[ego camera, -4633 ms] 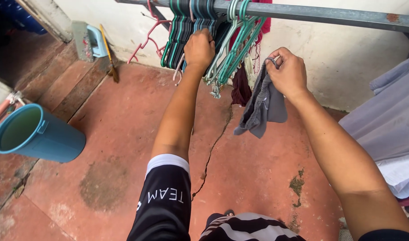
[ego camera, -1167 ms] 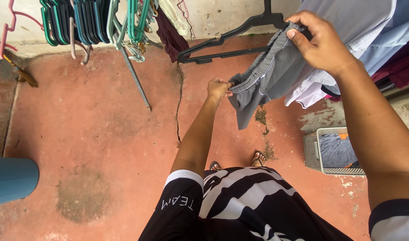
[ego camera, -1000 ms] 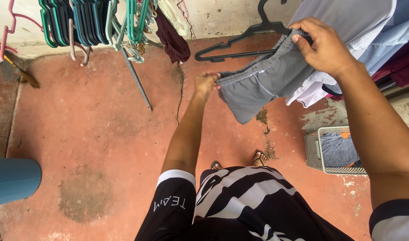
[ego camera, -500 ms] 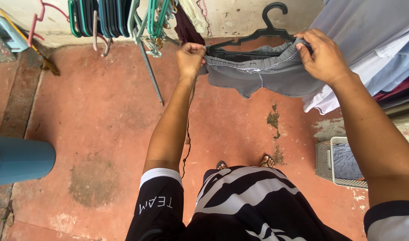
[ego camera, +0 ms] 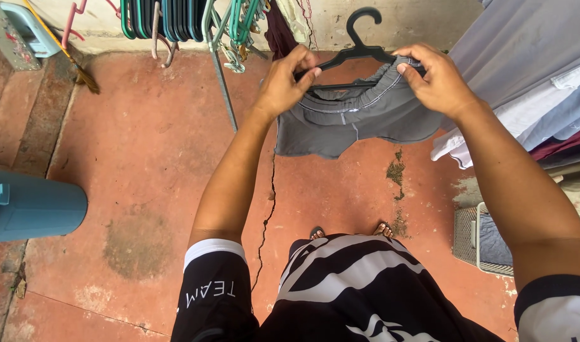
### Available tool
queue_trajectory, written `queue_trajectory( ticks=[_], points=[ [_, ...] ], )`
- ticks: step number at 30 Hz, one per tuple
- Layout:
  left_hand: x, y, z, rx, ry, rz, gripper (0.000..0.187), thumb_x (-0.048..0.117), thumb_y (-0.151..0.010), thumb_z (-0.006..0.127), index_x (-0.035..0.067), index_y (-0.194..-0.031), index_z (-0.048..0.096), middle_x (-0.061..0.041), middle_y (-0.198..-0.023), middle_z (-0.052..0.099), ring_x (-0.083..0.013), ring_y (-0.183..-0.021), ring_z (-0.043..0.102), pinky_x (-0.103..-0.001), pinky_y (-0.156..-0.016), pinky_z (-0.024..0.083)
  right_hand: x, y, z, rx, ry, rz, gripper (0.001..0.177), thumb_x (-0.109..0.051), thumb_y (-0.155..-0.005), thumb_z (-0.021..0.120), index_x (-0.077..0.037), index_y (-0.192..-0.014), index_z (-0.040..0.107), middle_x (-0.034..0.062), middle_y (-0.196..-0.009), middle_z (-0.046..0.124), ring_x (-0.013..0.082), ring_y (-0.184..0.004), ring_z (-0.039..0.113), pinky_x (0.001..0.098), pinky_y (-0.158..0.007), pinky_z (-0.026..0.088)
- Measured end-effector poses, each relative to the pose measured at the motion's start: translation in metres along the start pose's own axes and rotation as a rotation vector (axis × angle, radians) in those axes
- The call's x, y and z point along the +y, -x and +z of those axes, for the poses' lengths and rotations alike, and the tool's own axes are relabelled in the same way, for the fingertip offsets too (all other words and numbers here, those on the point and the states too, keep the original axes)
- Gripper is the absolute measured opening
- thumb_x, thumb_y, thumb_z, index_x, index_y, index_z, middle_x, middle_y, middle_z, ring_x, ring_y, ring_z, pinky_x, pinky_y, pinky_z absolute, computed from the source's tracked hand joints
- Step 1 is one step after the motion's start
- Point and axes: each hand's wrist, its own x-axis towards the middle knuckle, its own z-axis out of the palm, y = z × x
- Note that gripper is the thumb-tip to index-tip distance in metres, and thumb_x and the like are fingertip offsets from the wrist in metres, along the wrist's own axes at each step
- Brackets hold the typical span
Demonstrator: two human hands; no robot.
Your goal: Hanging various shirts and shorts on clothes hangers and placing them on a drying rack.
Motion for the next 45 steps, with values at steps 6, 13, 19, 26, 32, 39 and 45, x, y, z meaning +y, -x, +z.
queue_trajectory(
  ticks=[6,13,19,26,32,39,45],
  points=[
    [0.035,-0.004,-0.013,-0.112,0.010,-0.129,0.014,0.018,-0.101,0.072,0.007,-0.109,0.074,-0.003,-0.097,0.070,-0.0127,-0.082,0.066,-0.029,-0.070,0.056,-0.009,0.005,-0.008,-0.058,-0.138,0.260,0.028,-0.019,-0.107,0.063,-0.012,-0.135,0.066,0.0053,-0.124,0.071,0.0149,-0.091,0.063,0.0331,-0.072,0.050],
    [0.040,0.001,-0.021,-0.043,-0.020,-0.016,0.011,0.011,-0.100,0.070,0.002,-0.104,0.072,-0.005,-0.091,0.070,-0.0118,-0.078,0.064,-0.029,-0.062,0.050,0.033,0.027,-0.017,-0.057,-0.114,0.270,0.029,-0.019,-0.109,0.066,-0.013,-0.138,0.067,0.0070,-0.125,0.073,0.0174,-0.107,0.066,0.0331,-0.091,0.053],
    [0.046,0.000,-0.020,-0.046,0.023,-0.121,0.011,0.010,-0.098,0.069,0.002,-0.105,0.072,-0.002,-0.087,0.072,-0.0081,-0.072,0.062,-0.027,-0.056,0.048,0.014,0.018,-0.022,-0.025,-0.044,0.085,0.052,-0.010,-0.095,0.072,-0.009,-0.145,0.061,0.0143,-0.135,0.066,0.0289,-0.124,0.061,0.0420,-0.105,0.047],
    [0.035,0.003,-0.016,-0.018,0.062,-0.026,0.004,0.003,-0.100,0.065,0.001,-0.102,0.068,-0.002,-0.086,0.068,-0.0080,-0.076,0.062,-0.027,-0.070,0.054,-0.009,-0.002,-0.019,-0.082,-0.024,0.276,0.044,-0.004,-0.104,0.060,-0.019,-0.146,0.062,0.0141,-0.133,0.068,0.0357,-0.108,0.062,0.0393,-0.095,0.050],
    [0.033,0.005,-0.011,0.005,0.080,-0.024,0.005,0.001,-0.100,0.062,0.002,-0.104,0.065,-0.001,-0.091,0.072,-0.0072,-0.084,0.070,-0.027,-0.075,0.060,-0.008,-0.008,-0.014,-0.084,0.005,0.156,0.054,0.002,-0.097,0.062,-0.016,-0.147,0.059,0.0164,-0.135,0.066,0.0329,-0.112,0.065,0.0407,-0.097,0.051],
    [0.043,0.001,0.002,-0.042,0.104,-0.092,0.005,0.003,-0.101,0.062,0.001,-0.105,0.061,-0.003,-0.081,0.070,-0.0096,-0.076,0.067,-0.029,-0.072,0.055,-0.012,-0.016,-0.016,-0.118,0.047,0.282,0.054,0.007,-0.095,0.056,-0.017,-0.143,0.061,0.0130,-0.129,0.069,0.0285,-0.079,0.065,0.0387,-0.079,0.053],
    [0.033,-0.004,0.027,-0.029,0.104,-0.107,0.012,0.007,-0.097,0.063,-0.001,-0.106,0.061,-0.002,-0.079,0.069,-0.0089,-0.073,0.065,-0.028,-0.068,0.052,0.014,-0.011,-0.004,-0.047,0.087,0.117,0.064,0.017,-0.081,0.053,-0.012,-0.136,0.065,0.0150,-0.122,0.067,0.0258,-0.089,0.066,0.0360,-0.076,0.055]
  ],
)
